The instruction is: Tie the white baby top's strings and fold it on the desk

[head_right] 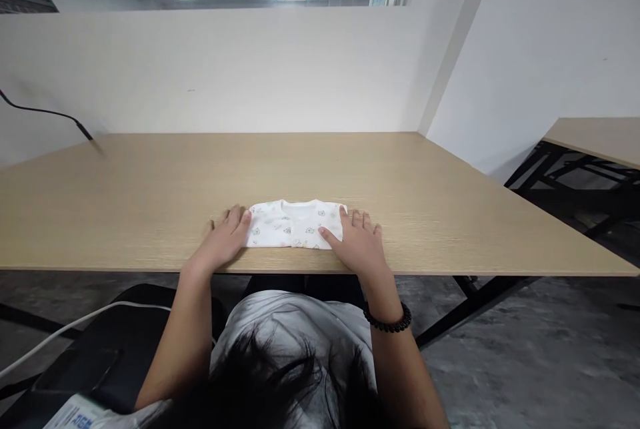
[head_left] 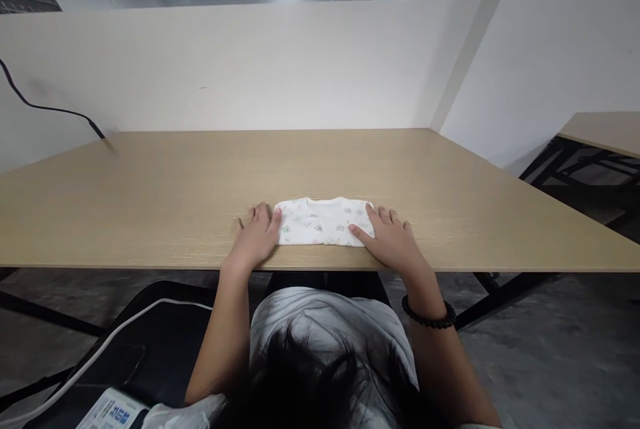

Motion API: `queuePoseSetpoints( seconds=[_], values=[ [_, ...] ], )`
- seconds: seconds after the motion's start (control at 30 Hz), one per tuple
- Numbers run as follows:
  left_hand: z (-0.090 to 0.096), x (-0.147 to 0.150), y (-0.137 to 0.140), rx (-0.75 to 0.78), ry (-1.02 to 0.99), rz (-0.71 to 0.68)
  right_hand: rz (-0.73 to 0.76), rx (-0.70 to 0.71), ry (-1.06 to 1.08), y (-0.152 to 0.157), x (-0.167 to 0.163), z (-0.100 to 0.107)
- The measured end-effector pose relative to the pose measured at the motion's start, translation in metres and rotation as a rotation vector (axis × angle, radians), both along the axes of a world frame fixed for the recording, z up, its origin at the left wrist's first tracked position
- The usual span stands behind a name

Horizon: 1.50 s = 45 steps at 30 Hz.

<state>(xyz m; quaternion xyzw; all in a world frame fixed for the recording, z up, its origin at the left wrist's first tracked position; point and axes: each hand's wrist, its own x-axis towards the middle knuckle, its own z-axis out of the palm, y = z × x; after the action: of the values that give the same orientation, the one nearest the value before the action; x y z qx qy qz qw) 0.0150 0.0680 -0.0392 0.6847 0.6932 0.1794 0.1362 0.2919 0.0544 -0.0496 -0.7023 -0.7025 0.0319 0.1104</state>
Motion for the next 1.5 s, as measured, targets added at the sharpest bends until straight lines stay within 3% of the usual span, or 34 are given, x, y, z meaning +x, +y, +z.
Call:
queuePoseSetpoints(
  seconds=[0.27,0.53,0.87,1.13,1.27,1.43,1.5],
  values=[
    [0.007,-0.005,0.015,0.127,-0.056,0.014,0.110,0.212,0.131,0.011,0.004,-0.012],
    [-0.005,-0.009,0.025,0.220,-0.452,-0.092,0.155,0.375,0.358,0.022,0.006,-0.021],
    [-0.006,-0.008,0.025,0.095,-0.367,-0.100,0.149,0.187,0.185,0.019,0.003,-0.016],
    [-0.011,-0.008,0.026,0.092,-0.437,-0.161,0.093,0.152,0.180,0.019,0.004,-0.016],
    [-0.011,-0.008,0.027,0.112,-0.377,-0.224,0.049,0.173,0.239,0.021,0.008,-0.018],
    [-0.011,-0.003,0.024,0.263,-0.214,-0.174,0.142,0.166,0.199,0.025,0.018,-0.003],
    [-0.009,-0.001,0.021,0.248,-0.173,-0.198,0.195,0.120,0.172,0.026,0.023,0.004]
  ],
)
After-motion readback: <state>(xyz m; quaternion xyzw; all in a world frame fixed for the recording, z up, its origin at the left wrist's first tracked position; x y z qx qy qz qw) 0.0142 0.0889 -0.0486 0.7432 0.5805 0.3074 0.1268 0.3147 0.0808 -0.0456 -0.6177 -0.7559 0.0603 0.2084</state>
